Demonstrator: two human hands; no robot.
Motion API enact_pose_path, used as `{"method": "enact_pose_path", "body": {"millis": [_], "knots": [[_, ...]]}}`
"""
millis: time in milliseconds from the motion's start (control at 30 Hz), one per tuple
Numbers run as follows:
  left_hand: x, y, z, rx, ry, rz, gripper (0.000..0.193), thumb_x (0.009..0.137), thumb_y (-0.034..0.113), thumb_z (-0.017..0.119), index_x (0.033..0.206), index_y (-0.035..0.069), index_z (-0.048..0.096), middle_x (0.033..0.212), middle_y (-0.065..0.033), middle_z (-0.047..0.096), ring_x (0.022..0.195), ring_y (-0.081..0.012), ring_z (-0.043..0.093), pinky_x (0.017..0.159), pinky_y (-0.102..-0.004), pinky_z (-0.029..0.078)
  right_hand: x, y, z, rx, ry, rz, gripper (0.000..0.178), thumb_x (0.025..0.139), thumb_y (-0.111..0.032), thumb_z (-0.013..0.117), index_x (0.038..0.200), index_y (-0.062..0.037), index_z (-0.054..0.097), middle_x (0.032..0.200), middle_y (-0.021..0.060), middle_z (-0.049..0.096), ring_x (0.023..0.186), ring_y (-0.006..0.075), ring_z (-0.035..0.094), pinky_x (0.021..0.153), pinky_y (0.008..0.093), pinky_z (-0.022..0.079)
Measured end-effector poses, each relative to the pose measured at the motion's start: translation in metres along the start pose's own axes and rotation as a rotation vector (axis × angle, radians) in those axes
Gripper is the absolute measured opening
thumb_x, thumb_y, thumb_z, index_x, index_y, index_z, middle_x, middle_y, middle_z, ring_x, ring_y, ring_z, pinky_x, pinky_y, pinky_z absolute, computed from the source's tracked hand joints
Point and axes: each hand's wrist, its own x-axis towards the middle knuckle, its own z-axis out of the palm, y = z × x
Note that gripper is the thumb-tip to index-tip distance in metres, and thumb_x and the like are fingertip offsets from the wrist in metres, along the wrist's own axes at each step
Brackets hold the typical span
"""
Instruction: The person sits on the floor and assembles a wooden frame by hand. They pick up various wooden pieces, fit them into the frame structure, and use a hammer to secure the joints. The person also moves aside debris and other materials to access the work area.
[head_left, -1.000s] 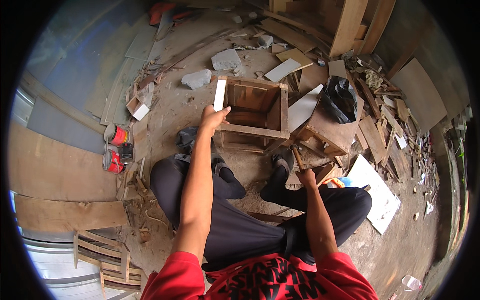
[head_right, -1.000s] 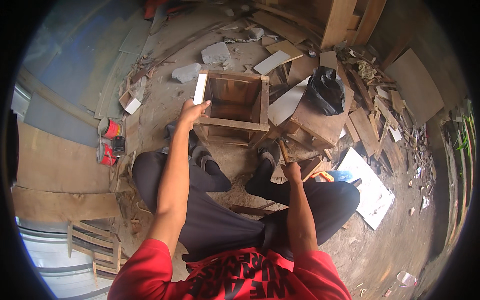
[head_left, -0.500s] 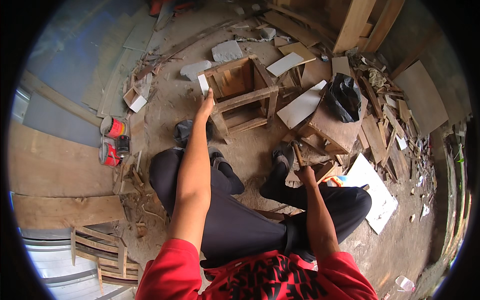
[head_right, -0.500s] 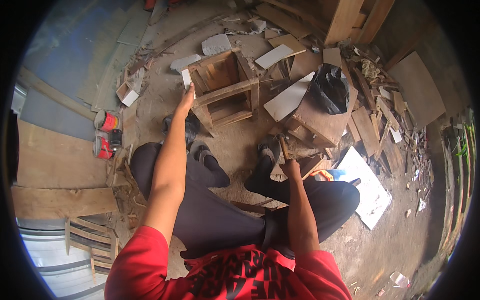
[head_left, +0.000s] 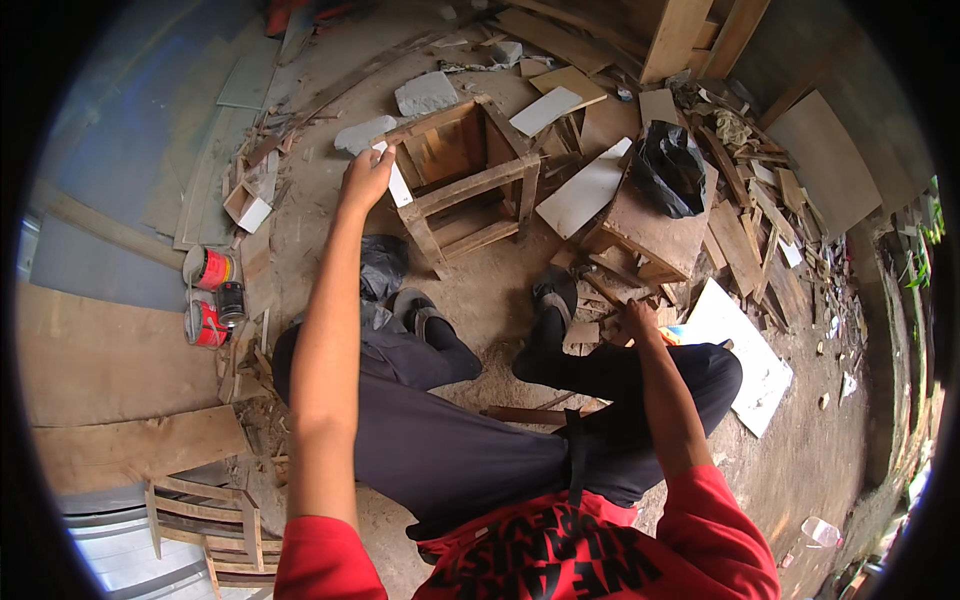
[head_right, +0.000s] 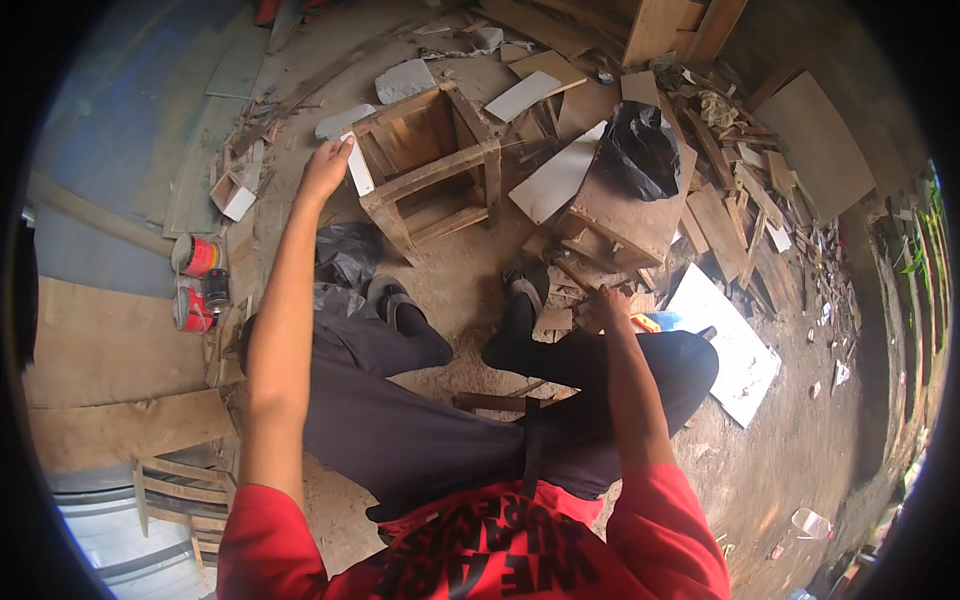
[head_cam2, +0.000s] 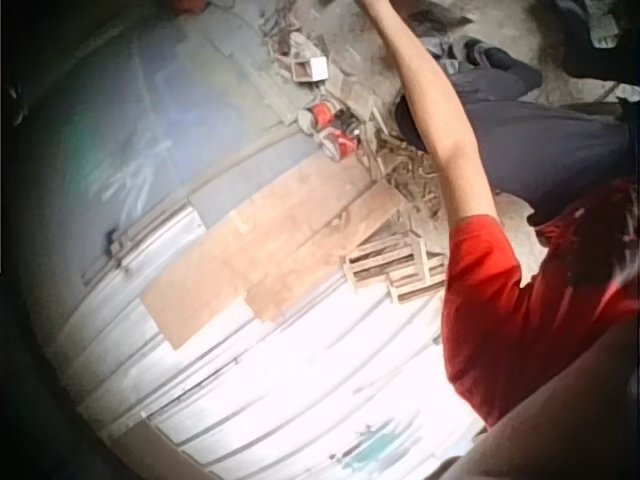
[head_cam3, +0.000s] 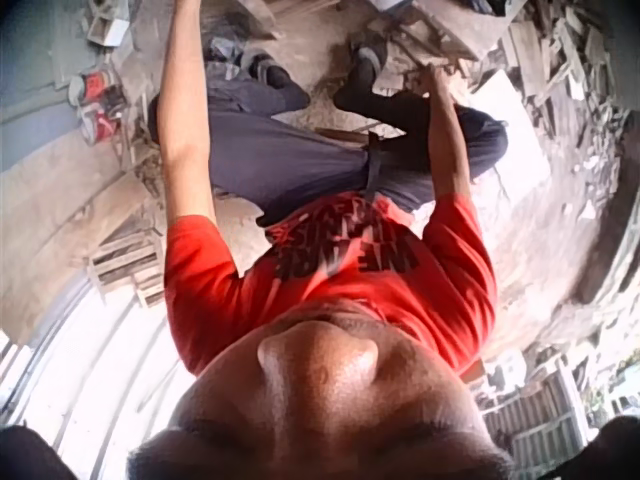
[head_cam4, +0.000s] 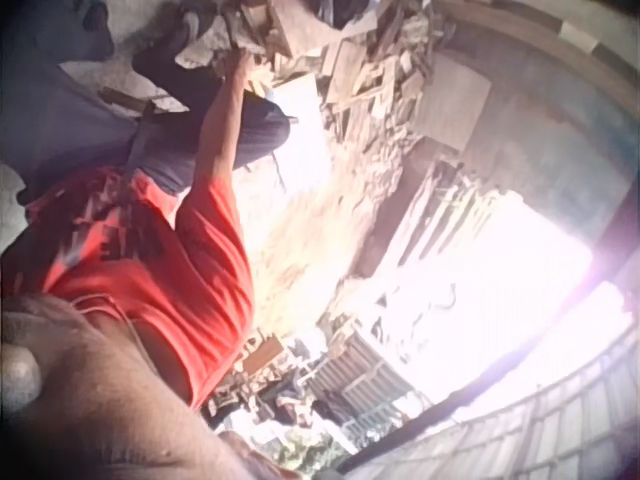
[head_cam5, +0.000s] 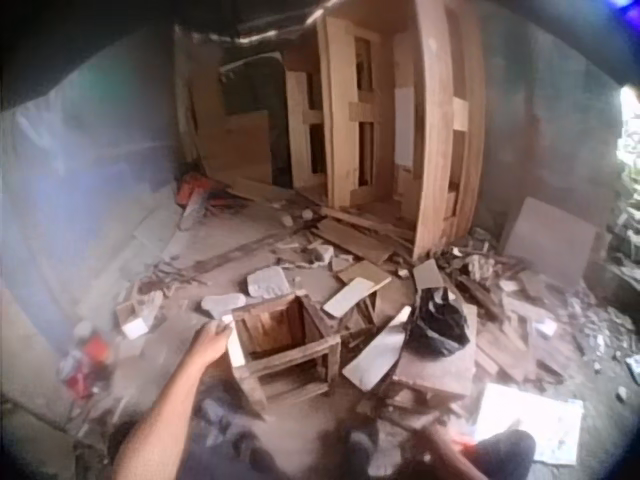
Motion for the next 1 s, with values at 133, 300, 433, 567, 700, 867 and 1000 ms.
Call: {"method": "enact_pose_path", "body": {"millis": [133, 300, 433, 567, 700, 867, 1000], "knots": [[-0.023, 0.074, -0.027, 0.330, -0.447, 0.382, 0.053, 0.093, 0.042, 0.061, 0.123, -0.002, 0.059, 0.120, -0.0216, 0.063, 0.117, -0.0358, 0.058, 0.097, -0.0421, 0.046, -0.010, 0.004, 0.022, 0.007, -0.030, -0.040, 0.049, 0.087, -0.046, 0.061, 0.111, -0.0024, 0.066, 0.116, 0.0219, 0.066, 0.113, 0.0380, 0.062, 0.095, 0.0513, 0.049], [-0.046, 0.090, 0.003, 0.564, -0.642, 0.594, 0.066, 0.094, 0.039, 0.060, 0.144, 0.000, 0.039, 0.148, -0.0214, 0.040, 0.135, -0.0379, 0.042, 0.111, -0.0450, 0.036, -0.025, -0.051, -0.046, 0.143, 0.073, -0.220, 0.042, 0.086, -0.039, 0.067, 0.100, 0.0009, 0.064, 0.100, 0.0228, 0.067, 0.097, 0.0436, 0.063, 0.083, 0.0494, 0.052], [-0.039, 0.107, 0.037, 0.568, -0.728, 0.458, 0.082, 0.094, 0.042, 0.060, 0.154, 0.002, 0.020, 0.157, -0.0235, 0.025, 0.144, -0.0391, 0.029, 0.117, -0.0493, 0.026, -0.031, -0.067, -0.103, 0.313, 0.349, -0.380, 0.037, 0.089, -0.035, 0.066, 0.100, 0.0003, 0.062, 0.094, 0.0224, 0.067, 0.093, 0.0420, 0.064, 0.080, 0.0478, 0.052], [-0.021, 0.105, 0.060, 0.369, -0.737, 0.506, 0.084, 0.094, 0.041, 0.060, 0.153, -0.001, 0.017, 0.154, -0.0275, 0.029, 0.142, -0.0415, 0.031, 0.115, -0.0446, 0.031, -0.001, -0.055, -0.176, 0.528, 0.486, -0.323, 0.028, 0.090, -0.027, 0.066, 0.098, -0.0006, 0.060, 0.092, 0.0226, 0.067, 0.091, 0.0409, 0.065, 0.078, 0.0475, 0.051], [-0.035, 0.093, 0.092, 0.383, -0.775, 0.408, 0.087, 0.092, 0.041, 0.064, 0.153, 0.001, 0.017, 0.153, -0.0278, 0.031, 0.140, -0.0436, 0.033, 0.113, -0.0489, 0.032, 0.034, -0.017, -0.226, 0.533, 0.852, -0.333, 0.016, 0.089, -0.016, 0.063, 0.096, -0.0017, 0.061, 0.088, 0.0211, 0.066, 0.084, 0.0389, 0.065, 0.075, 0.0455, 0.051], [-0.066, 0.121, 0.099, 0.598, -0.616, 0.432, 0.093, 0.084, 0.038, 0.073, 0.151, 0.004, 0.018, 0.148, -0.0245, 0.035, 0.134, -0.0429, 0.040, 0.108, -0.0577, 0.035, 0.088, 0.023, -0.227, 0.435, 0.987, -0.184, 0.010, 0.083, -0.002, 0.060, 0.092, -0.0026, 0.064, 0.087, 0.0189, 0.065, 0.082, 0.0357, 0.066, 0.075, 0.0420, 0.052], [-0.064, 0.107, 0.089, 0.596, -0.559, 0.472, 0.092, 0.082, 0.039, 0.074, 0.149, 0.005, 0.021, 0.142, -0.0224, 0.041, 0.131, -0.0422, 0.043, 0.105, -0.0600, 0.036, 0.085, -0.041, -0.213, 0.570, 1.055, -0.422, 0.010, 0.085, -0.004, 0.062, 0.094, -0.0032, 0.064, 0.091, 0.0174, 0.063, 0.088, 0.0382, 0.062, 0.079, 0.0446, 0.050]]}}
